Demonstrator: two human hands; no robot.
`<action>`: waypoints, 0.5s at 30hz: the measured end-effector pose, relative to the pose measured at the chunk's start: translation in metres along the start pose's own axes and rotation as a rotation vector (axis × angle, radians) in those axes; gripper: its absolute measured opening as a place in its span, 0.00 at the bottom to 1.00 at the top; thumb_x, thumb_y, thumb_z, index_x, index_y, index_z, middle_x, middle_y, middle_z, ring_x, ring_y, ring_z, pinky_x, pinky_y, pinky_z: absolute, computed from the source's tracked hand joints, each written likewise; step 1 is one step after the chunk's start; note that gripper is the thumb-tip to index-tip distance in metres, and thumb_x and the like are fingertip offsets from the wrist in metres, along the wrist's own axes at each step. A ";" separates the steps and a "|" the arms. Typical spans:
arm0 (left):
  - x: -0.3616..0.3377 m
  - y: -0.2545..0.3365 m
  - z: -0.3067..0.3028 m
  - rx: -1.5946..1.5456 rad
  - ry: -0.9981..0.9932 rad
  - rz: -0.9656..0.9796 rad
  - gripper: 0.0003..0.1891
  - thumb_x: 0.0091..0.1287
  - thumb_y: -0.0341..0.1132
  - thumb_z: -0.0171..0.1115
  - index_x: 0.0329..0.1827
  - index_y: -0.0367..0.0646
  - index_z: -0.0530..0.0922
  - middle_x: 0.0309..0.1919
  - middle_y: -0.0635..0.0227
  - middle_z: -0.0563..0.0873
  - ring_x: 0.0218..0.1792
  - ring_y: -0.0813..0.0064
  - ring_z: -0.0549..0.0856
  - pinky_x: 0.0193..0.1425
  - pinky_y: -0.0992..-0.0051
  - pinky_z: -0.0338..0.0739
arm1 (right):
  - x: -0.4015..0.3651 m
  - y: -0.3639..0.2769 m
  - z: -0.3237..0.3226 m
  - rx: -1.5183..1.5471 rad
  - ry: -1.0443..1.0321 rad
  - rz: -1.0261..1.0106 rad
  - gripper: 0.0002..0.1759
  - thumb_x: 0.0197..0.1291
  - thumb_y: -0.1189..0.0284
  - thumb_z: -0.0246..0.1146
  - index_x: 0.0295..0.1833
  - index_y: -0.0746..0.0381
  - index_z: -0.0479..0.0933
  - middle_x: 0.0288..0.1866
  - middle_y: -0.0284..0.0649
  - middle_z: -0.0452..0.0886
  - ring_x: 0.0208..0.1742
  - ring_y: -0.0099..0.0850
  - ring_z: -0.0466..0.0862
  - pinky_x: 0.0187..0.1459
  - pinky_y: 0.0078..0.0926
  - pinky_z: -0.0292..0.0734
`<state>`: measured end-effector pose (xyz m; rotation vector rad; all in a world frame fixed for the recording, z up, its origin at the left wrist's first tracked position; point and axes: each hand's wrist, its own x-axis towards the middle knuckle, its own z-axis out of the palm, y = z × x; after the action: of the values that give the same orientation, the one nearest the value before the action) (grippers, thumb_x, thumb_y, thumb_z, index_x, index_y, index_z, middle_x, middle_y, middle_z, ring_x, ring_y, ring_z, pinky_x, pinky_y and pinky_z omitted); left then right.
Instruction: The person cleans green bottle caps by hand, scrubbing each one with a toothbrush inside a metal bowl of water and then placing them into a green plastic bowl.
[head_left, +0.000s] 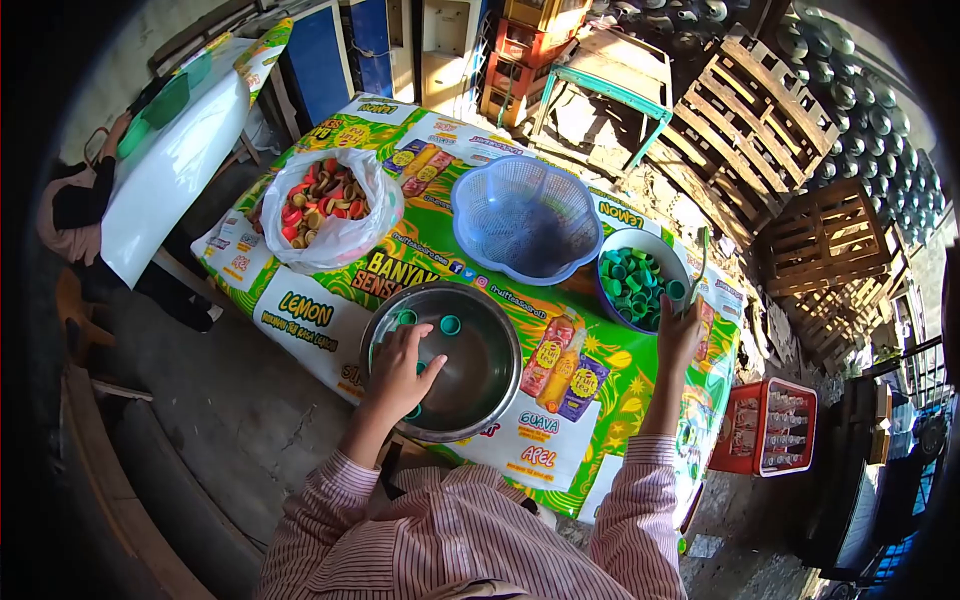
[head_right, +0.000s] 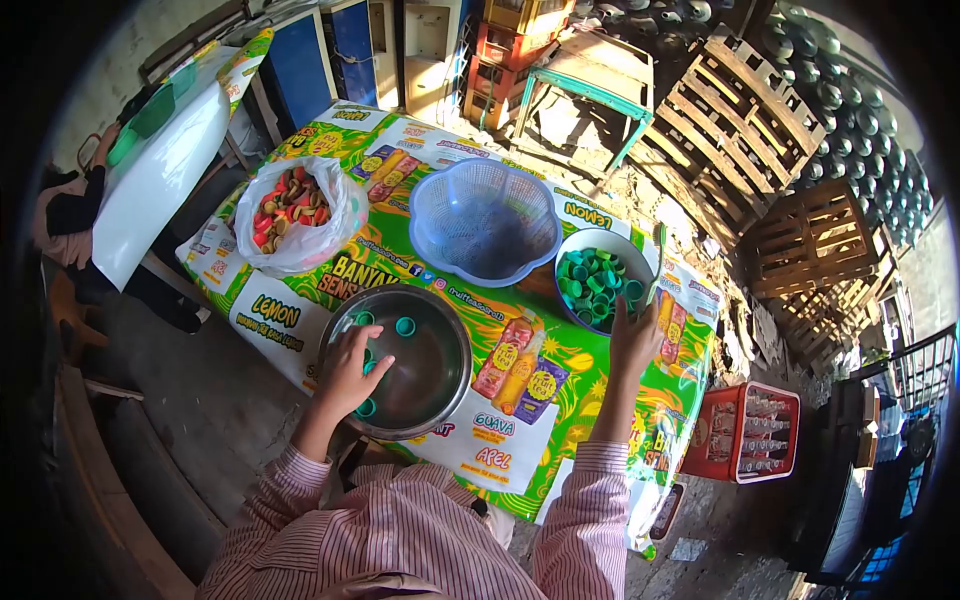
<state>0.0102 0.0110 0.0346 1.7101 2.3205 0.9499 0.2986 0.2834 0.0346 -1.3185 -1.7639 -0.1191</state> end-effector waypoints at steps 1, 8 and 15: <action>0.003 0.001 0.003 0.019 0.019 -0.030 0.20 0.57 0.38 0.62 0.50 0.43 0.69 0.45 0.61 0.77 0.44 0.58 0.76 0.50 0.63 0.69 | 0.002 0.001 -0.004 -0.016 -0.032 0.045 0.27 0.48 0.62 0.68 0.52 0.65 0.73 0.17 0.42 0.74 0.17 0.38 0.73 0.23 0.37 0.66; 0.022 -0.013 0.037 0.224 0.007 -0.043 0.19 0.52 0.39 0.65 0.46 0.48 0.72 0.42 0.67 0.75 0.47 0.63 0.71 0.50 0.63 0.63 | -0.059 -0.057 -0.041 0.180 -0.359 0.269 0.28 0.48 0.73 0.67 0.57 0.66 0.69 0.13 0.35 0.64 0.15 0.23 0.63 0.20 0.25 0.59; 0.041 -0.017 0.060 0.263 -0.020 0.008 0.19 0.48 0.35 0.68 0.42 0.49 0.72 0.39 0.69 0.76 0.44 0.65 0.73 0.46 0.63 0.63 | -0.116 -0.100 -0.077 0.328 -0.425 0.291 0.24 0.51 0.74 0.64 0.56 0.64 0.70 0.11 0.31 0.59 0.13 0.19 0.58 0.17 0.22 0.53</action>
<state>0.0068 0.0694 -0.0112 1.8107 2.5212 0.6486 0.2668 0.1150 0.0405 -1.4044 -1.8092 0.6282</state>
